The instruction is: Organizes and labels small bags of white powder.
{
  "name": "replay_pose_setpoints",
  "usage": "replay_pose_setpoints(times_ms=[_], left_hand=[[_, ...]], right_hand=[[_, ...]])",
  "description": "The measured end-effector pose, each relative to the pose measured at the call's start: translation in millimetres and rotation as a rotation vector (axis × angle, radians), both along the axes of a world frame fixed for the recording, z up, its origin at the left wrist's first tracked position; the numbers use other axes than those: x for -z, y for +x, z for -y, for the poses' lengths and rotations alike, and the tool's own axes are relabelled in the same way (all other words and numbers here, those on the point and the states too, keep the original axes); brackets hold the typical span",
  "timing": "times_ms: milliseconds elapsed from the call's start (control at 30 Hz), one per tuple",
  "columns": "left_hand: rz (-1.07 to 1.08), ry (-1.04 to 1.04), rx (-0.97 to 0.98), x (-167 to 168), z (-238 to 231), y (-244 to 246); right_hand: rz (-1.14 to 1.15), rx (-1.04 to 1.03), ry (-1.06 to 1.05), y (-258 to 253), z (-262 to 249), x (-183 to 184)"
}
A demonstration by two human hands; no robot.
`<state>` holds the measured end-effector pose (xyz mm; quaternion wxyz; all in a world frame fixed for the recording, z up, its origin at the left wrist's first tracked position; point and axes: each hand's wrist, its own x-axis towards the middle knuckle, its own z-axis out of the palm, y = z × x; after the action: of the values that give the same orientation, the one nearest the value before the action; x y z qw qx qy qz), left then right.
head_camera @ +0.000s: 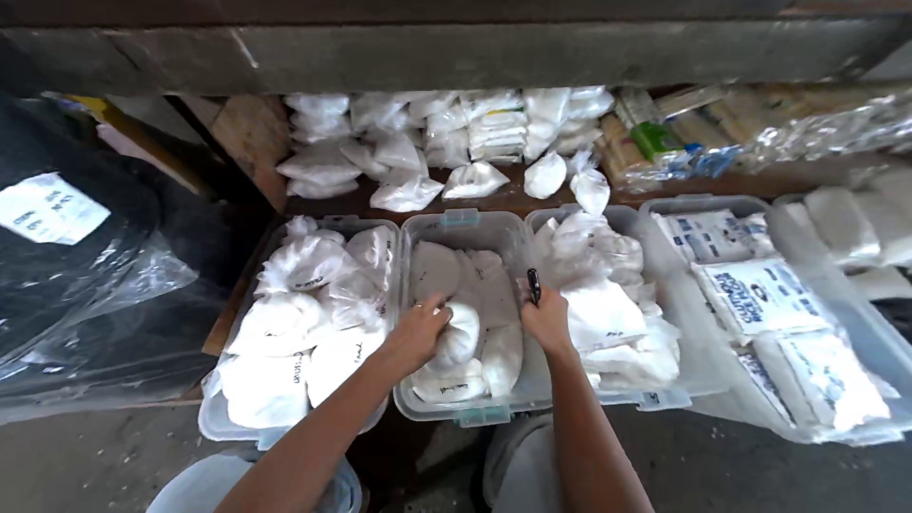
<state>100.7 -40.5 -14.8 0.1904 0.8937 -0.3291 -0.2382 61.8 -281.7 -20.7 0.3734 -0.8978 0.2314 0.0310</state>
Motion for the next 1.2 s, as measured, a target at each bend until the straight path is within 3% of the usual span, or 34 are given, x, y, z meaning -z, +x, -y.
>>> replay_pose_setpoints(times_ms=[133,267,367,467,533,700,767,833,933,1000,1100,1200], left_hand=[[-0.055,-0.05,0.145,16.9,-5.7,-18.2],[-0.189,-0.189,0.299,28.6,-16.6,-33.3],[-0.226,-0.272,0.313,36.3,-25.1,-40.7],[-0.171,-0.278,0.221,41.0,-24.2,-41.5],[-0.106,-0.268,0.143,36.3,-16.0,-43.8],[-0.073,-0.273,-0.066,26.8,12.2,-33.9],[-0.043,-0.321,-0.123,30.5,18.4,-16.6],[-0.147,-0.367,-0.171,30.2,19.0,3.9],[-0.372,-0.44,-0.393,27.2,16.6,31.1],[-0.354,-0.359,-0.446,34.0,15.2,47.9],[-0.333,0.01,-0.251,58.1,21.9,54.1],[-0.344,0.277,-0.136,81.2,33.3,39.5]], right_hand=[[0.112,0.082,0.052,-0.3,9.2,7.1],[0.162,0.196,0.232,0.6,10.8,8.1],[0.139,0.193,0.178,-1.6,13.5,4.8],[0.141,0.189,0.032,-2.6,16.3,3.1],[0.141,0.157,0.047,-1.7,14.9,2.8],[0.001,-0.428,0.428,-3.0,-1.3,12.1],[-0.063,-0.554,0.417,-0.8,-23.9,18.8],[-0.058,-0.505,0.3,2.3,-41.4,21.4],[-0.092,-0.383,0.075,5.5,-33.0,11.9],[-0.126,-0.228,-0.044,6.1,-19.8,5.7],[-0.101,0.003,-0.114,9.9,-8.3,8.9],[-0.066,0.091,-0.091,14.0,-10.4,13.2]])
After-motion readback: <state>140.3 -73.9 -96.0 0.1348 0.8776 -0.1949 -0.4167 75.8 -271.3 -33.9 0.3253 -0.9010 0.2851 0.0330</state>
